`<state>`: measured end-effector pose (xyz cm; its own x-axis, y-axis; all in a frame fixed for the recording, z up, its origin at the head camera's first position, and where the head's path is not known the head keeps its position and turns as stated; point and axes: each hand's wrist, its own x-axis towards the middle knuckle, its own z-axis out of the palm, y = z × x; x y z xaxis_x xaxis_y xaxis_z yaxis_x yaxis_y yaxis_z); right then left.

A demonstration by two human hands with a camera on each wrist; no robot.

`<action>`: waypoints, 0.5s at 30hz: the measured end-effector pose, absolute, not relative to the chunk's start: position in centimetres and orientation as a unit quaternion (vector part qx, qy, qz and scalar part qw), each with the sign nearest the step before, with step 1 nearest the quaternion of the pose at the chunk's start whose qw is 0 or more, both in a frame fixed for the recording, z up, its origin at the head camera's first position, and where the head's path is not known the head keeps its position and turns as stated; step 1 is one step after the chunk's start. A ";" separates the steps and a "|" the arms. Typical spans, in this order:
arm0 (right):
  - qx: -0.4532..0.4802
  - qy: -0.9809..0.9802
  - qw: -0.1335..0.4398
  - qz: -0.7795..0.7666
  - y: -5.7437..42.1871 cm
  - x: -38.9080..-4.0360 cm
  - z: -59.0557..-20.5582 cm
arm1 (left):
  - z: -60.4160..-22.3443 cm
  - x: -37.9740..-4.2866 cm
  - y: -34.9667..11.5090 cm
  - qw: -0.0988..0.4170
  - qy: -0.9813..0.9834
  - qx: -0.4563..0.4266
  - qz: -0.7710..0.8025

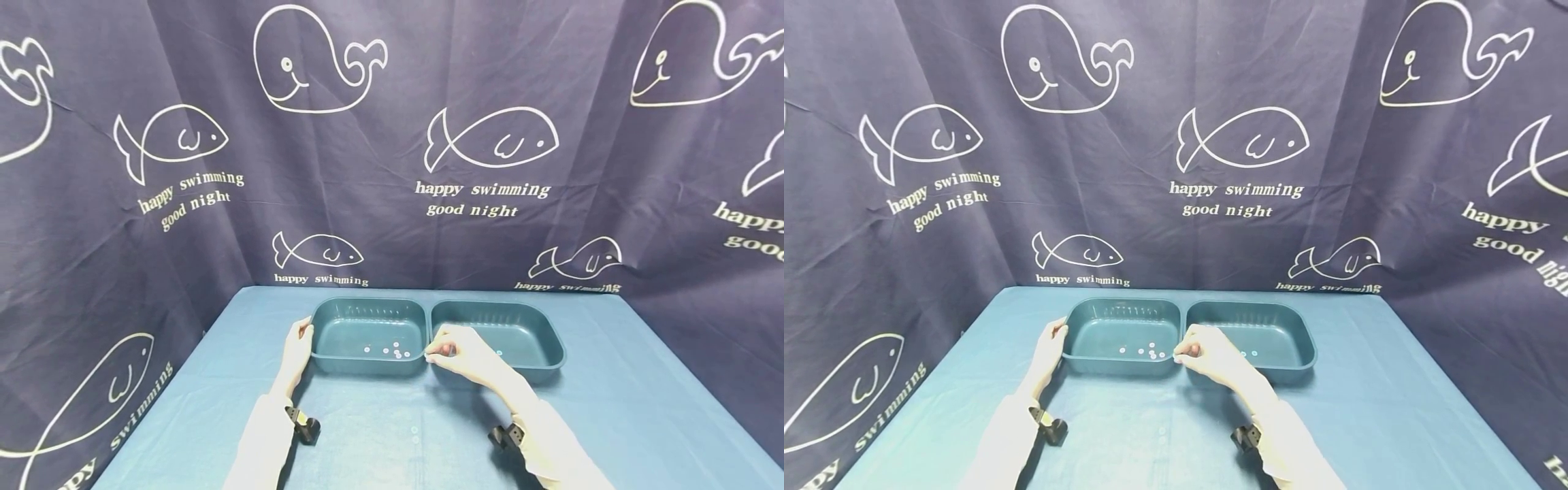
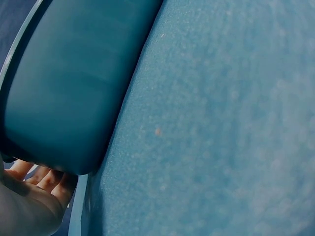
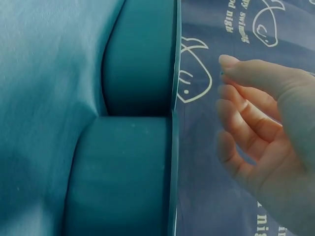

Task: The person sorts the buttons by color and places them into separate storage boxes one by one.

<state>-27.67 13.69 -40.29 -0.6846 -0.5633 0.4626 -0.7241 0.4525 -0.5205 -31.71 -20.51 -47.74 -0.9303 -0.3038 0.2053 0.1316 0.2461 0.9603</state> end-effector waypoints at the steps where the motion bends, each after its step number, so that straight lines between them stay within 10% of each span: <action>1: 0.378 -0.845 0.115 0.360 13.8 -27.8 -40.3 | -47.8 -31.7 -20.5 0.178 -0.769 0.056 -0.611; 15: 0.309 -0.861 0.113 0.388 15.6 -29.8 -40.3 | -47.8 -31.7 -20.5 0.172 -0.774 0.063 -0.606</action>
<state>-29.80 15.59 -40.27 -0.7843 -0.4438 0.4335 -0.6187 0.5078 -0.5994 -31.75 -20.53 -47.84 -0.9329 -0.3059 0.1900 0.1108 0.2582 0.9597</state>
